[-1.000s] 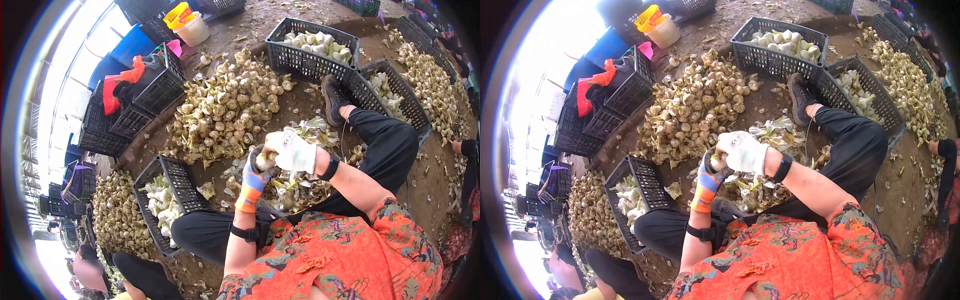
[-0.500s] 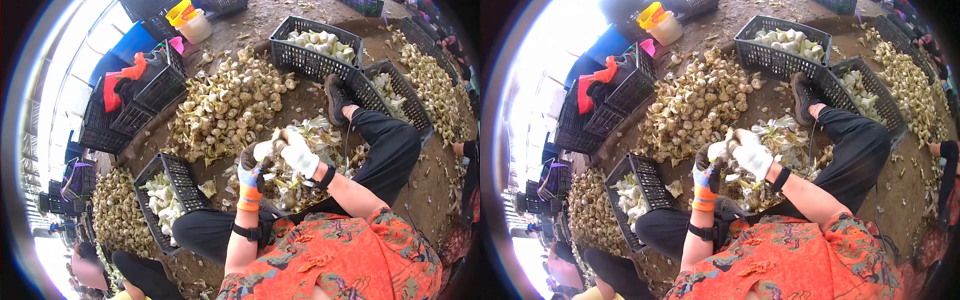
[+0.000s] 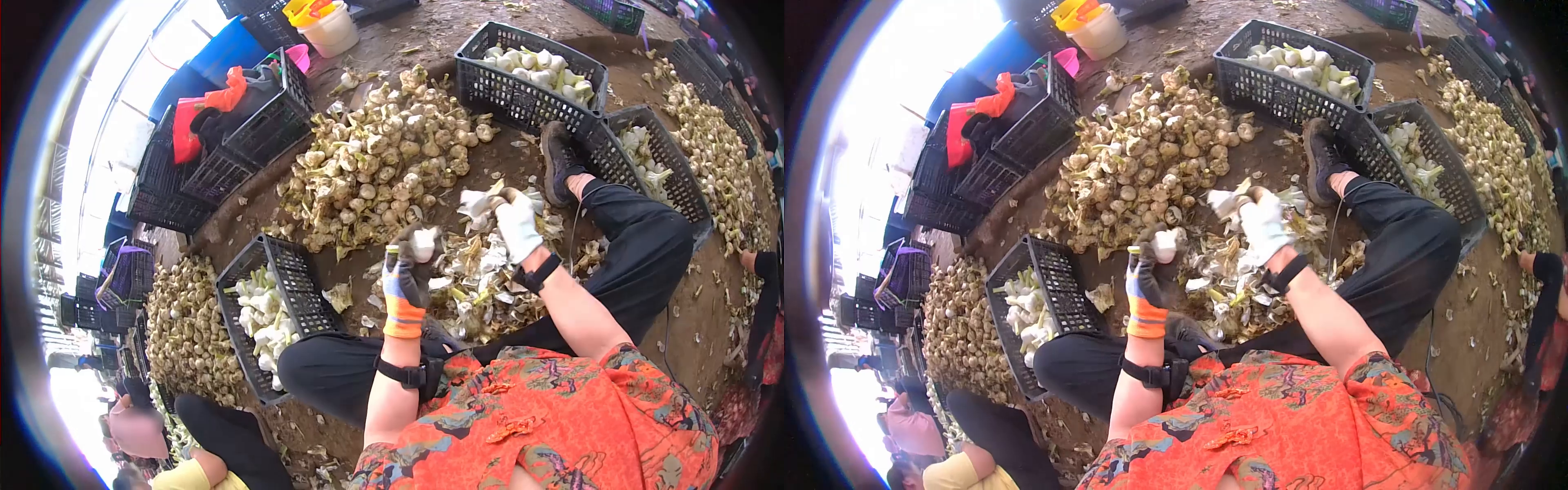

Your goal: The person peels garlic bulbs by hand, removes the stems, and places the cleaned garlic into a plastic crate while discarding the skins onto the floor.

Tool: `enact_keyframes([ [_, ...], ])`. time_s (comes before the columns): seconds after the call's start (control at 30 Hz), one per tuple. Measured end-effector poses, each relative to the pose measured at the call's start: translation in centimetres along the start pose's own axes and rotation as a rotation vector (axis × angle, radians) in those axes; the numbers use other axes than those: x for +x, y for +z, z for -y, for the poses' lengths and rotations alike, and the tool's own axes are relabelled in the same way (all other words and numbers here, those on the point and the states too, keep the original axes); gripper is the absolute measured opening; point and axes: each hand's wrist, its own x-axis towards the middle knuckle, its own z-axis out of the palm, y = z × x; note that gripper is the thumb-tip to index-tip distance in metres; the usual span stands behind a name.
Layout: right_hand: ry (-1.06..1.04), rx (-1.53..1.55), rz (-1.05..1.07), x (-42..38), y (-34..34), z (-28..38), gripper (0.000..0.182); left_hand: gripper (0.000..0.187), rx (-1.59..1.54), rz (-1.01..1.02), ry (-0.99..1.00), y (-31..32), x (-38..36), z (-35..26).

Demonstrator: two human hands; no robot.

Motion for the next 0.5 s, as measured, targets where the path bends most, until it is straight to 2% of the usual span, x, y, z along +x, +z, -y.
enact_keyframes([
  [0.03, 0.048, -0.125, 0.029, 1.8, -1.1, -2.4, 0.016, 0.042, -0.107, -0.03, 0.051, -0.4, 0.2, -0.1],
  [0.07, 0.016, -0.494, 0.195, 1.9, -1.9, -1.6, 0.02, 0.039, -0.193, -0.05, 0.029, -1.3, 0.4, -0.6],
  [0.13, -0.169, -1.205, 0.366, 1.8, -2.9, -4.2, 0.025, 0.037, -0.324, -0.11, 0.058, -2.8, 0.2, -1.8],
  [0.17, -0.066, -1.147, 0.38, 1.9, -2.7, -5.8, 0.029, 0.036, -0.386, -0.112, 0.102, -4.0, 0.2, -2.6],
  [0.23, -0.148, -1.076, 0.435, 1.5, -0.6, -7.8, 0.036, 0.037, -0.487, -0.065, 0.19, -7.4, 0.0, -4.9],
  [0.27, -0.177, -1.02, 0.483, 0.9, 1.8, -7.7, 0.036, 0.041, -0.573, -0.112, 0.365, -9.2, 0.2, -5.7],
  [0.33, -0.254, -1.005, 0.656, 1.1, 6.2, -10.9, 0.034, 0.055, -0.576, -0.082, 0.463, -14.5, -0.9, -8.5],
  [0.4, -0.332, -0.946, 0.625, -0.5, 10.3, -10.8, 0.03, 0.068, -0.706, -0.3, 0.508, -12.8, -1.9, -10.7],
  [0.47, -0.327, -0.802, 0.604, -1.2, 13.4, -12.9, 0.024, 0.056, -0.389, -0.612, 0.481, -12.4, -1.2, -9.5],
  [0.5, -0.152, -1.036, 0.722, -0.2, 14.5, -13.8, 0.025, 0.053, -0.278, -0.615, 0.362, -12.0, -1.1, -8.4],
])
